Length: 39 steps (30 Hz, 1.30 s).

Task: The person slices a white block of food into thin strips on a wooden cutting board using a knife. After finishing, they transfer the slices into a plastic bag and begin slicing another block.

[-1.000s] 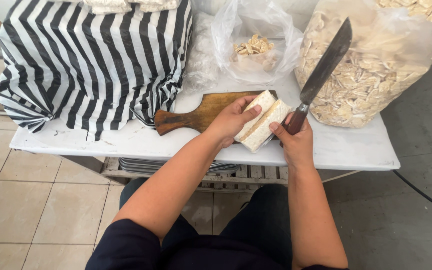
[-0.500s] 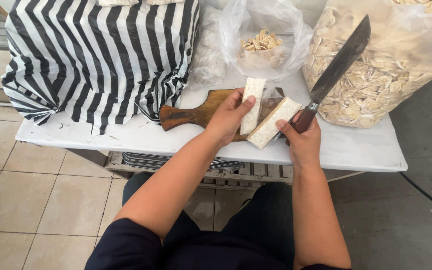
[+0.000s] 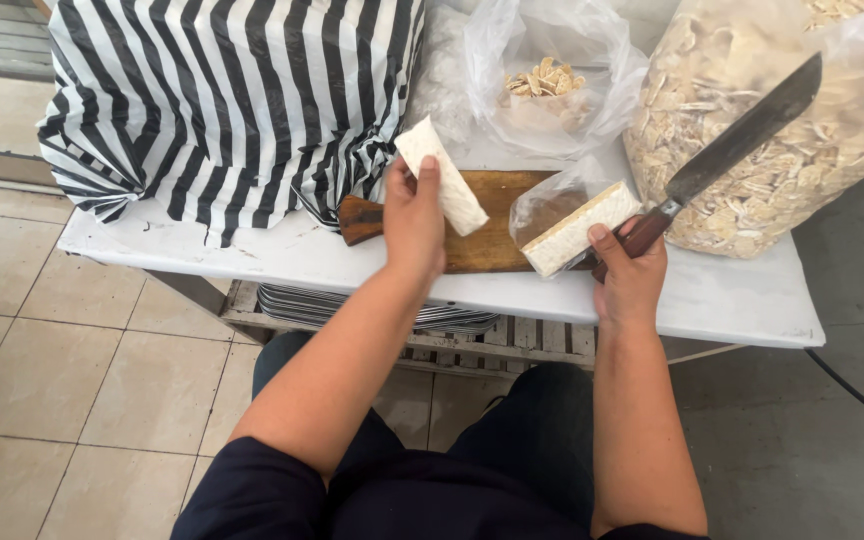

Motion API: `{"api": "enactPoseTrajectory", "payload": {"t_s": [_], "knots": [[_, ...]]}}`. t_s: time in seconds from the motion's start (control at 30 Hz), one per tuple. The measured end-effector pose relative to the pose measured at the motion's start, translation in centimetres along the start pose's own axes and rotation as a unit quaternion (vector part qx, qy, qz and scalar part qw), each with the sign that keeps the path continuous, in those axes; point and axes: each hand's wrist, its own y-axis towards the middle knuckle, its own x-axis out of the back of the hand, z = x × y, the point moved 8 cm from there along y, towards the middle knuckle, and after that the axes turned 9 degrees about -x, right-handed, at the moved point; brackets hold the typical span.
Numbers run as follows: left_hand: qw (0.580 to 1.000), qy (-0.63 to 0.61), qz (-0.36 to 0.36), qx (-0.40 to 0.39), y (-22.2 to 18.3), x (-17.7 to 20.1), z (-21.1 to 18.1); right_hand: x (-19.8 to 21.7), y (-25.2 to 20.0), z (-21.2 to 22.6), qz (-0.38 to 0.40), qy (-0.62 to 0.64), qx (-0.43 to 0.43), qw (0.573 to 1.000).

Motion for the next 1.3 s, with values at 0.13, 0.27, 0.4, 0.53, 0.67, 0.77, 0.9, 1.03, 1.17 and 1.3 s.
{"api": "enactPoseTrajectory", "payload": {"t_s": [0.13, 0.27, 0.4, 0.53, 0.67, 0.77, 0.9, 1.03, 1.17, 1.3], "knots": [[0.931, 0.317, 0.18, 0.01, 0.6, -2.1, -0.3, -0.1, 0.0, 0.0, 0.015, -0.004, 0.001, 1.0], [0.818, 0.509, 0.249, -0.1, -0.1, -4.4, -0.4, 0.0, 0.0, -0.3, 0.009, -0.032, -0.005, 0.999], [0.759, 0.501, 0.158, -0.385, -3.3, -6.5, -4.6, -0.4, -0.1, 0.0, 0.027, -0.036, 0.003, 0.999], [0.774, 0.433, 0.375, -0.27, -7.8, -9.8, -1.6, -0.4, 0.0, -0.1, -0.011, -0.08, -0.03, 0.996], [0.737, 0.439, 0.419, -0.297, -10.1, -11.1, -1.8, -1.7, -0.8, 0.1, 0.052, -0.077, -0.009, 0.996], [0.778, 0.393, 0.418, -0.256, -9.4, -10.8, -1.7, -2.4, -1.0, -0.1, 0.085, -0.024, -0.013, 0.996], [0.791, 0.365, 0.482, -0.091, -8.1, -9.6, 0.4, -2.7, -1.1, -0.2, 0.075, -0.008, -0.021, 0.997], [0.789, 0.346, 0.505, -0.051, -7.9, -9.1, 0.2, -4.0, -1.2, 0.2, 0.118, 0.02, -0.044, 0.992], [0.784, 0.351, 0.502, -0.102, -8.3, -9.2, -1.1, -4.5, -0.9, -0.7, 0.084, -0.038, -0.086, 0.992], [0.79, 0.345, 0.493, -0.116, -7.9, -9.2, -2.6, -5.1, -0.1, -0.5, 0.069, -0.093, -0.092, 0.989]]}}
